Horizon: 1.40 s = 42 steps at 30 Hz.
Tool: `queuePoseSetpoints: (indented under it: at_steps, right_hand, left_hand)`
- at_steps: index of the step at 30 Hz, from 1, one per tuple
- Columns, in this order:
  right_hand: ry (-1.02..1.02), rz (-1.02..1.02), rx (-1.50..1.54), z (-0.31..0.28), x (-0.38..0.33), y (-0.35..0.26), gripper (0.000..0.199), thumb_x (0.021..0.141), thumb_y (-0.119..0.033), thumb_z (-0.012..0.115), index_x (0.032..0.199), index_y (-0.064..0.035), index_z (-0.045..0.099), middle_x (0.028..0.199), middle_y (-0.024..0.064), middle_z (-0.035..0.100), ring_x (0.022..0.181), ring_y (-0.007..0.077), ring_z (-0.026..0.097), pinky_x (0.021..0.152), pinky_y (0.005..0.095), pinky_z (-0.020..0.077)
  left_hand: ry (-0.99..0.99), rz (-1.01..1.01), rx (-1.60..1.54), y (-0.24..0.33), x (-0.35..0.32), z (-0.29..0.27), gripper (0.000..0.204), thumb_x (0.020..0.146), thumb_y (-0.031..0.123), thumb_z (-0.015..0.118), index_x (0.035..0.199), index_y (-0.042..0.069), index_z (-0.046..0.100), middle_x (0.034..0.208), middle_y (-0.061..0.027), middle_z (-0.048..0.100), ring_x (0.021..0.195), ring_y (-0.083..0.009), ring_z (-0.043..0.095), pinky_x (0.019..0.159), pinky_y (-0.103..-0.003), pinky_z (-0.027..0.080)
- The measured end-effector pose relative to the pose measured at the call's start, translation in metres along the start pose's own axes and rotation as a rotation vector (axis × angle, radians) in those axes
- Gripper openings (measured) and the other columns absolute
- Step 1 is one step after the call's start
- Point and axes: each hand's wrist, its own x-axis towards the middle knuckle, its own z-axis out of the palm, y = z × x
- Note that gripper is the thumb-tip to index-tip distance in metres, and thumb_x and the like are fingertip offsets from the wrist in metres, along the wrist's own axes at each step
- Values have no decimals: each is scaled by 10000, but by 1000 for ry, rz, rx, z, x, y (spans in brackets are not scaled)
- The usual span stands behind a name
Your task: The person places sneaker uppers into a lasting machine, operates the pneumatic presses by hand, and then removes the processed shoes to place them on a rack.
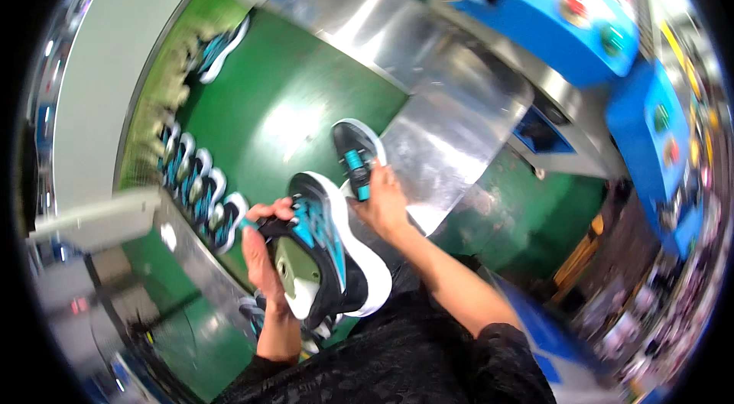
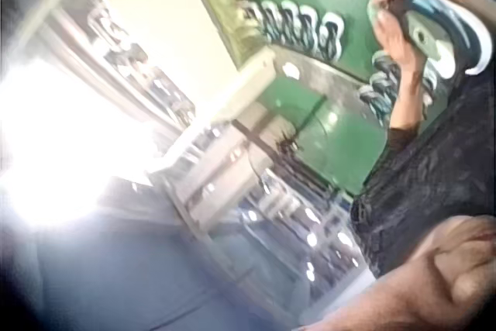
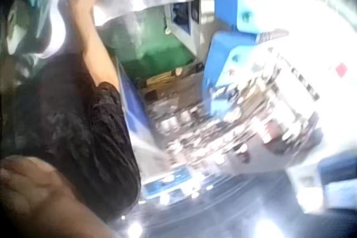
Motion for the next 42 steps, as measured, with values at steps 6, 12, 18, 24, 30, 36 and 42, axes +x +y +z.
queuePoseSetpoints:
  at_steps: [6,12,18,24,30,36,42]
  right_hand:
    - [-154,156,1043,-96,-56,118,463,727,-224,774,1116,-72,575,884,50,626,803,148,575,724,299,482]
    - [579,349,1012,-245,-401,181,588,732,-300,782,1213,-67,535,1158,79,535,1100,172,474,957,297,372]
    - [1220,422,1043,-253,-758,172,775,665,-251,837,1288,-7,445,1158,72,569,1077,171,524,968,308,399]
    - [2087,1183,873,-102,-924,40,775,626,-182,781,1283,41,437,1105,113,599,991,187,568,937,325,424]
    - [2093,1725,377,-86,-970,141,622,773,-149,672,1294,66,408,1132,200,590,1035,285,563,940,344,410]
    - [2646,1158,-441,-141,-914,125,416,868,-93,608,1243,29,476,1142,171,600,1075,253,570,911,348,467]
    - [1763,-114,87,-214,-639,87,185,880,-41,524,1042,37,565,1005,160,607,890,226,601,820,317,485]
  left_hand:
    - [-319,177,85,-36,-26,85,449,990,345,289,1097,-51,471,908,-148,547,950,-259,514,978,-437,367]
    - [-1065,-275,-302,-79,-119,211,423,965,475,399,1092,77,470,887,-77,533,1069,-264,455,1044,-450,278]
    - [-1572,-916,-627,-79,-461,362,471,900,557,487,930,89,443,835,-56,551,1031,-229,476,1034,-440,261]
    - [-2213,-1409,-298,-35,-690,385,150,763,166,578,809,75,467,727,-44,585,776,-197,521,920,-357,350]
    - [-2868,1,-51,-72,-844,373,127,740,109,581,822,17,550,721,-128,602,794,-255,576,755,-329,459]
    - [-2474,79,-485,-19,-770,363,254,739,44,616,989,13,595,993,-149,600,923,-271,573,813,-366,459]
    - [-2173,-196,-110,-5,-492,284,380,783,4,588,1157,10,521,1146,-164,551,1006,-352,552,868,-396,456]
